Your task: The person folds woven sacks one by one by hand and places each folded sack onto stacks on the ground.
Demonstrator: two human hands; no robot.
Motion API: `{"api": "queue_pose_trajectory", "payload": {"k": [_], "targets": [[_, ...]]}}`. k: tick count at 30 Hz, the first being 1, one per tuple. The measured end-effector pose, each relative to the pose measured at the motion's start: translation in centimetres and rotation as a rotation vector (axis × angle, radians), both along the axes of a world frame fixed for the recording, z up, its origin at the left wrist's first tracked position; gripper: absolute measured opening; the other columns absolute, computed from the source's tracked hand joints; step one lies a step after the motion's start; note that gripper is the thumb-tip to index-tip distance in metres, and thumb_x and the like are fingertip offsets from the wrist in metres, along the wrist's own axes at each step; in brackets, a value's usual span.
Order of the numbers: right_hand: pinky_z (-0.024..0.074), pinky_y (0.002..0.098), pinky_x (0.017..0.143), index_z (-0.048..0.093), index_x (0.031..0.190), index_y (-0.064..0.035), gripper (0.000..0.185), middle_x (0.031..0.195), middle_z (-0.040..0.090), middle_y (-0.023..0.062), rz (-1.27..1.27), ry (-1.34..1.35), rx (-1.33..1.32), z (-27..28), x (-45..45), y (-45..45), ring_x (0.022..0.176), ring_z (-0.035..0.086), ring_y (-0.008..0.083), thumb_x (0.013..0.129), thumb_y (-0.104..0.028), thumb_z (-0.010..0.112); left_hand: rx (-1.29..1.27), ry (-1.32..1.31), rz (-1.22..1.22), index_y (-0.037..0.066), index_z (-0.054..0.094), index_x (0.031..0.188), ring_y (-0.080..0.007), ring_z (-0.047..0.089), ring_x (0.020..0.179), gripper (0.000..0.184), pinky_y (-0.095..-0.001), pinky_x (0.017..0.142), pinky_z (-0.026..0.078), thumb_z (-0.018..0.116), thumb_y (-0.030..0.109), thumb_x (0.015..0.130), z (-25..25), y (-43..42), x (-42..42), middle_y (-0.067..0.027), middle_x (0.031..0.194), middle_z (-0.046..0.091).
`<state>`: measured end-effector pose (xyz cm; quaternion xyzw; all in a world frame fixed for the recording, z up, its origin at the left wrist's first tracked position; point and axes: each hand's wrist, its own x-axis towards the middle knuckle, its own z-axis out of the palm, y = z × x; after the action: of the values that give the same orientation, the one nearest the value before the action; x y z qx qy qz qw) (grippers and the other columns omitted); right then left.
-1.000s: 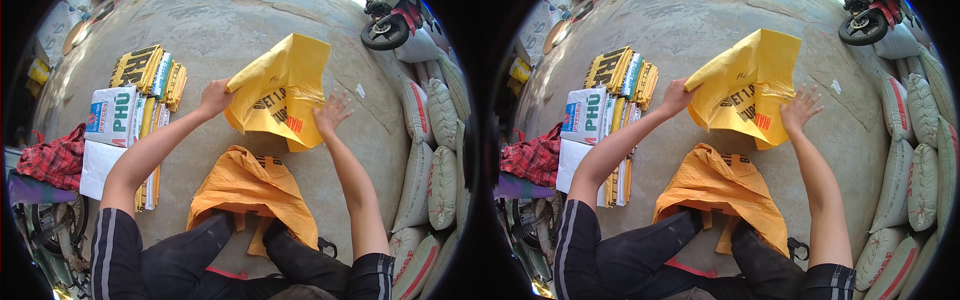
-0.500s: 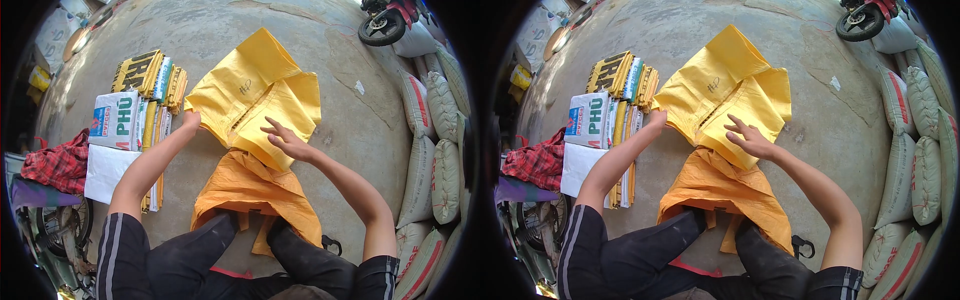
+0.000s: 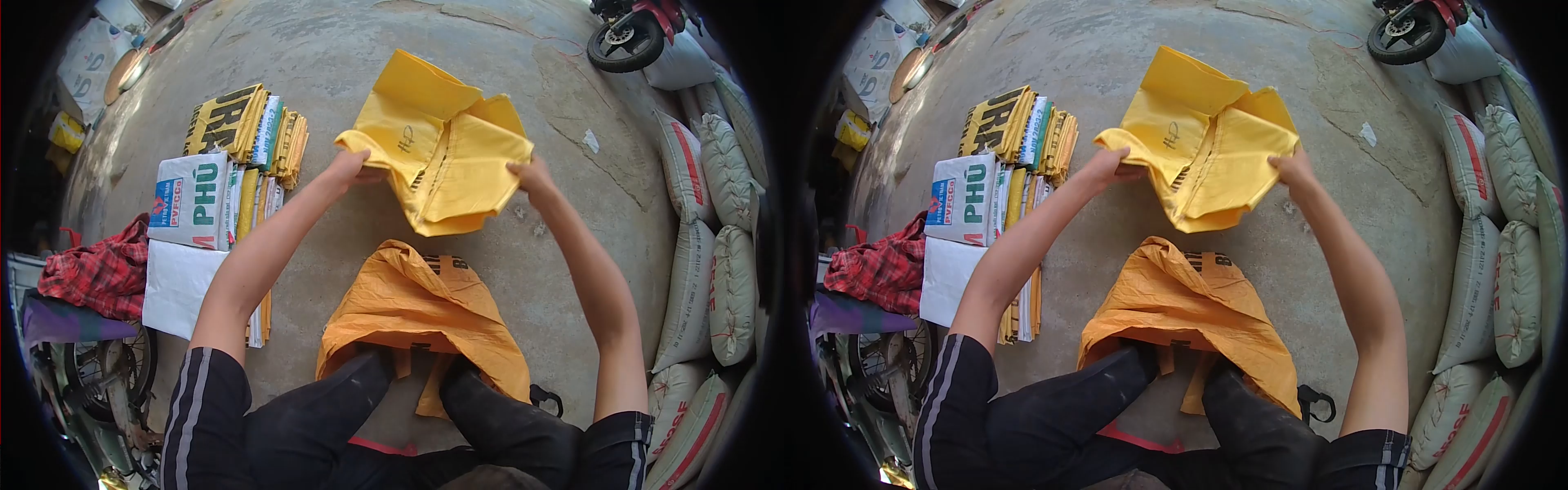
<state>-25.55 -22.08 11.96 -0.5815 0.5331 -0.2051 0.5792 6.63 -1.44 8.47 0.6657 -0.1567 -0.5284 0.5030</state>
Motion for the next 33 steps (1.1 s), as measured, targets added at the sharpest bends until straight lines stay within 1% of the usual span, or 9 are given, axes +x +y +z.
{"api": "queue_pose_trajectory", "payload": {"k": [5, 9, 13, 16, 20, 23, 29, 31, 33], "targets": [[0.0579, 0.0282, 0.063, 0.05, 0.132, 0.0015, 0.047, 0.102, 0.068, 0.0142, -0.055, -0.378, -0.428, 15.7, 0.1, -8.9, 0.077, 0.07, 0.0185, 0.091, -0.013, 0.069, -0.641, -0.127, 0.003, 0.002, 0.051, 0.129, -0.0216, 0.064, 0.11, 0.036, -0.0394, 0.097, 0.05, 0.048, 0.026, 0.104, 15.9, -9.5, -3.4, -0.0108, 0.123, 0.063], [0.0583, 0.0252, 0.064, 0.05, 0.135, -0.0008, 0.053, 0.102, 0.068, 0.0136, -0.13, -0.542, -0.533, 20.8, -4.7, -6.1, 0.079, 0.071, 0.016, 0.09, -0.019, 0.073, -0.831, -0.184, 0.124, 0.0, 0.054, 0.126, -0.0201, 0.064, 0.106, 0.033, -0.0369, 0.097, 0.052, 0.051, 0.024, 0.102, 19.8, -8.4, -6.7, -0.0097, 0.12, 0.063], [0.0608, 0.0303, 0.069, 0.039, 0.138, 0.0066, 0.059, 0.107, 0.065, 0.0206, -0.22, -0.4, -0.496, 15.5, -10.6, -2.8, 0.082, 0.072, 0.0228, 0.091, -0.013, 0.069, -0.631, -0.224, 0.108, 0.002, 0.054, 0.125, -0.0178, 0.064, 0.104, 0.031, -0.0341, 0.091, 0.056, 0.053, 0.022, 0.102, 16.2, -3.9, -8.8, -0.0089, 0.117, 0.063], [0.0601, 0.0355, 0.077, 0.036, 0.137, 0.0059, 0.055, 0.112, 0.063, 0.022, -0.282, -0.373, -0.281, 8.7, -13.1, -0.2, 0.092, 0.069, 0.0262, 0.092, -0.008, 0.065, -0.379, -0.206, 0.068, 0.001, 0.053, 0.124, -0.0178, 0.065, 0.101, 0.032, -0.0343, 0.087, 0.057, 0.055, 0.022, 0.101, 10.6, -1.9, -8.7, -0.0091, 0.116, 0.063], [0.0545, 0.0355, 0.088, 0.026, 0.145, 0.0023, 0.072, 0.128, 0.053, 0.0238, -0.378, -0.103, -0.112, -0.6, -15.6, 1.7, 0.106, 0.063, 0.0272, 0.089, -0.007, 0.069, 0.02, -0.269, -0.067, 0.001, 0.052, 0.124, -0.0194, 0.064, 0.102, 0.032, -0.0361, 0.082, 0.058, 0.055, 0.021, 0.1, 2.6, 0.8, -8.2, -0.0102, 0.116, 0.062], [0.0593, 0.0362, 0.076, 0.024, 0.146, -0.0001, 0.074, 0.125, 0.055, 0.0222, -0.395, -0.011, 0.112, -4.0, -16.0, 4.8, 0.1, 0.066, 0.0283, 0.088, -0.005, 0.07, 0.107, -0.294, -0.11, 0.001, 0.049, 0.126, -0.0198, 0.066, 0.1, 0.034, -0.0344, 0.079, 0.059, 0.056, 0.021, 0.1, -1.3, 3.7, -9.1, -0.0118, 0.116, 0.062], [0.0595, 0.0361, 0.079, 0.033, 0.142, 0.0025, 0.061, 0.125, 0.058, 0.0179, -0.239, -0.002, 0.211, -7.8, -17.1, 10.5, 0.101, 0.067, 0.0266, 0.091, -0.006, 0.066, 0.13, -0.156, -0.111, 0.0, 0.046, 0.127, -0.0189, 0.07, 0.084, 0.037, -0.0295, 0.069, 0.059, 0.058, 0.021, 0.099, -0.3, 6.5, -8.5, -0.0117, 0.108, 0.065], [0.0571, 0.0355, 0.088, 0.038, 0.139, 0.0036, 0.052, 0.128, 0.058, 0.0171, -0.189, -0.353, 0.452, -8.1, -17.5, 12.2, 0.106, 0.066, 0.0252, 0.095, -0.009, 0.062, 0.127, -0.225, -0.115, -0.001, 0.049, 0.124, -0.0185, 0.071, 0.082, 0.036, -0.0291, 0.068, 0.06, 0.06, 0.022, 0.098, 1.7, 6.4, -7.7, -0.0115, 0.106, 0.066], [0.0538, 0.0354, 0.094, 0.041, 0.138, 0.0037, 0.047, 0.131, 0.057, 0.0164, -0.216, -0.373, 0.531, -8.0, -17.6, 13.8, 0.111, 0.063, 0.0246, 0.098, -0.011, 0.059, 0.123, -0.267, -0.244, -0.001, 0.052, 0.122, -0.0183, 0.07, 0.086, 0.036, -0.029, 0.072, 0.06, 0.062, 0.023, 0.097, 2.6, 5.0, -5.8, -0.0123, 0.109, 0.066]]}}
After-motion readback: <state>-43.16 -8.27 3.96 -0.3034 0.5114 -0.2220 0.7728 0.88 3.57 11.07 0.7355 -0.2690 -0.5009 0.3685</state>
